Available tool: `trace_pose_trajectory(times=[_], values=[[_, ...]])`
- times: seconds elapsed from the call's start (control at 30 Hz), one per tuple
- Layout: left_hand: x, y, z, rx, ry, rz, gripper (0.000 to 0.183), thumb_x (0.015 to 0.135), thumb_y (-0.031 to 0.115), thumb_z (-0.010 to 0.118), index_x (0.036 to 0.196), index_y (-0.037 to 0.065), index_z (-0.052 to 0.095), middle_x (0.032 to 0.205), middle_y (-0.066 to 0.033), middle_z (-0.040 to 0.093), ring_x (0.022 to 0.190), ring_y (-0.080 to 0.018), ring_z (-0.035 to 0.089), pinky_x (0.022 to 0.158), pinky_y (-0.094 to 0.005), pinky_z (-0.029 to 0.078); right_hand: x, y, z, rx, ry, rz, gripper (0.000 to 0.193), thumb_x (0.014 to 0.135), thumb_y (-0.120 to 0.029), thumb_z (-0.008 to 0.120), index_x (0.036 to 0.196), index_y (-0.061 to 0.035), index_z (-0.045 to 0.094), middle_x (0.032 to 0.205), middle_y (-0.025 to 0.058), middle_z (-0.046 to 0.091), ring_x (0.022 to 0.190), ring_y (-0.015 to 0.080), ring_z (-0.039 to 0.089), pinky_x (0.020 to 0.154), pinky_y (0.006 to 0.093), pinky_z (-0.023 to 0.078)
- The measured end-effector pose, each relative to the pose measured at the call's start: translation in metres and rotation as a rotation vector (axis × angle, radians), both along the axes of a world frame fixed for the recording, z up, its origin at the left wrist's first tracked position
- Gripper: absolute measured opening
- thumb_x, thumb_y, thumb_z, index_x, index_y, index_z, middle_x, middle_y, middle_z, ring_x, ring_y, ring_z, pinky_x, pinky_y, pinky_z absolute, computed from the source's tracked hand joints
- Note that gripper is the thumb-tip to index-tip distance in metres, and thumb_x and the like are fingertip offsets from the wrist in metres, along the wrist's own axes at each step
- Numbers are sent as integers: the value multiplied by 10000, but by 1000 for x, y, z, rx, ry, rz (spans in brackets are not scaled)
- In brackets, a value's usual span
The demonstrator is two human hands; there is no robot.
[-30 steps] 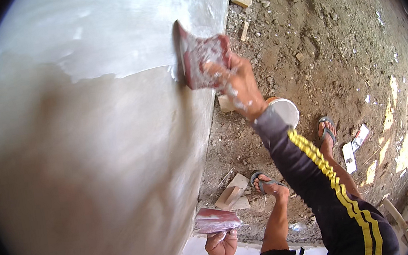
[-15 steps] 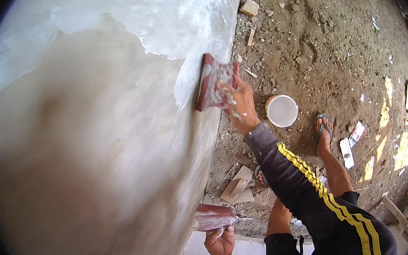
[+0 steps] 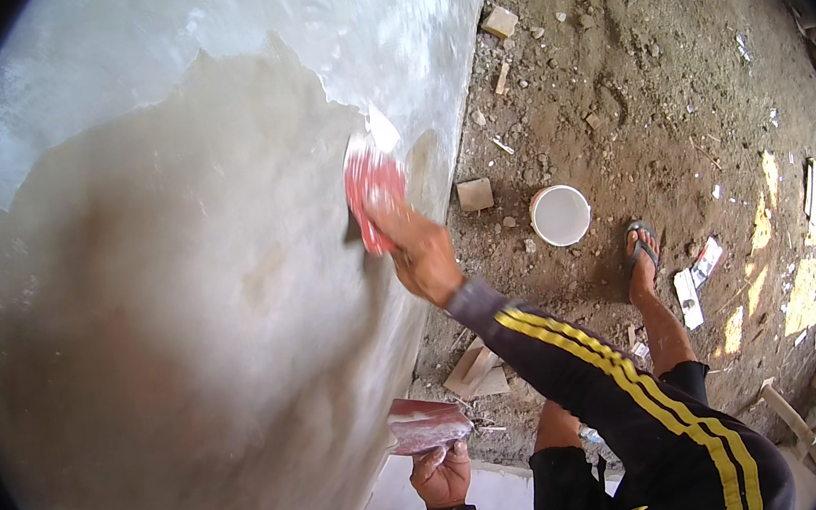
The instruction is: The person applies white plaster to a wall using a trowel, repeatedly smoothing and leveling the surface. They periodically dip the trowel into a bucket of water to clean it and continue spreading plaster across the wall.
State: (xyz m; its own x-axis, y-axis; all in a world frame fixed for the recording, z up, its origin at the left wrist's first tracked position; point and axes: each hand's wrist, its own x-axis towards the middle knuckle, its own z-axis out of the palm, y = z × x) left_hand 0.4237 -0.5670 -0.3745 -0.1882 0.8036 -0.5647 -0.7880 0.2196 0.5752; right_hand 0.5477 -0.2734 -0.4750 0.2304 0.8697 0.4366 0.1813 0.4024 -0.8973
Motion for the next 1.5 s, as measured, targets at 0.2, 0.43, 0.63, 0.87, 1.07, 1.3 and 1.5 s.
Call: trace_pose_trajectory(times=[0.2, 0.43, 0.63, 0.87, 1.07, 1.3, 1.5], values=[[0, -10, 1, -67, 9, 18, 621, 793, -99, 560, 1387, 79, 533, 1272, -125, 653, 1144, -293, 651, 890, -432, 572, 33, -50, -57, -573, 1273, 172, 335, 978, -123, 622, 1293, -13, 594, 1154, 116, 702, 990, 211, 718, 750, 338, 609], [0, -14, 26, -22, -13, 15, 612, 809, -109, 559, 1389, 83, 528, 1255, -114, 655, 1152, -283, 649, 888, -440, 592, 90, 48, 45, -413, 1328, 232, 237, 955, -114, 648, 1158, 2, 615, 923, 58, 680, 680, 135, 645, 514, 284, 527], [9, -3, 47, 43, 11, 9, 582, 817, -95, 575, 1371, 78, 538, 1255, -114, 653, 1148, -286, 650, 881, -434, 589, 141, 58, 203, -180, 708, 269, 203, 946, -62, 635, 1125, 33, 650, 964, 86, 692, 818, 180, 704, 654, 304, 582], [16, 1, 73, 83, 27, -8, 576, 827, -102, 576, 1373, 79, 538, 1280, -117, 640, 1141, -286, 650, 883, -429, 594, 166, 42, 305, -9, 262, -52, 296, 931, -80, 631, 1219, -23, 665, 775, 148, 714, 689, 232, 719, 609, 347, 569], [6, -6, 68, 76, 31, -9, 586, 840, -113, 573, 1385, 98, 538, 1300, -99, 635, 1165, -271, 641, 912, -424, 594, 53, 16, 166, 184, -168, -97, 654, 774, 107, 552, 1385, -119, 614, 1298, 192, 661, 1202, 346, 647, 979, 415, 555], [7, 4, 71, 107, 157, 49, 557, 849, -75, 614, 1362, 132, 557, 1328, -45, 618, 1244, -250, 592, 1062, -478, 500, 64, -129, 23, -590, 224, 286, 393, 875, 28, 672, 1261, -44, 685, 1219, 101, 731, 1067, 180, 666, 939, 320, 534], [17, 50, 94, 131, 433, -46, 493, 923, -43, 605, 1396, 36, 490, 1324, -95, 597, 1234, -270, 591, 1156, -517, 414, 159, -158, 93, -778, 1180, 221, 234, 929, -42, 670, 1150, 9, 612, 980, 75, 710, 815, 184, 709, 691, 327, 598]])
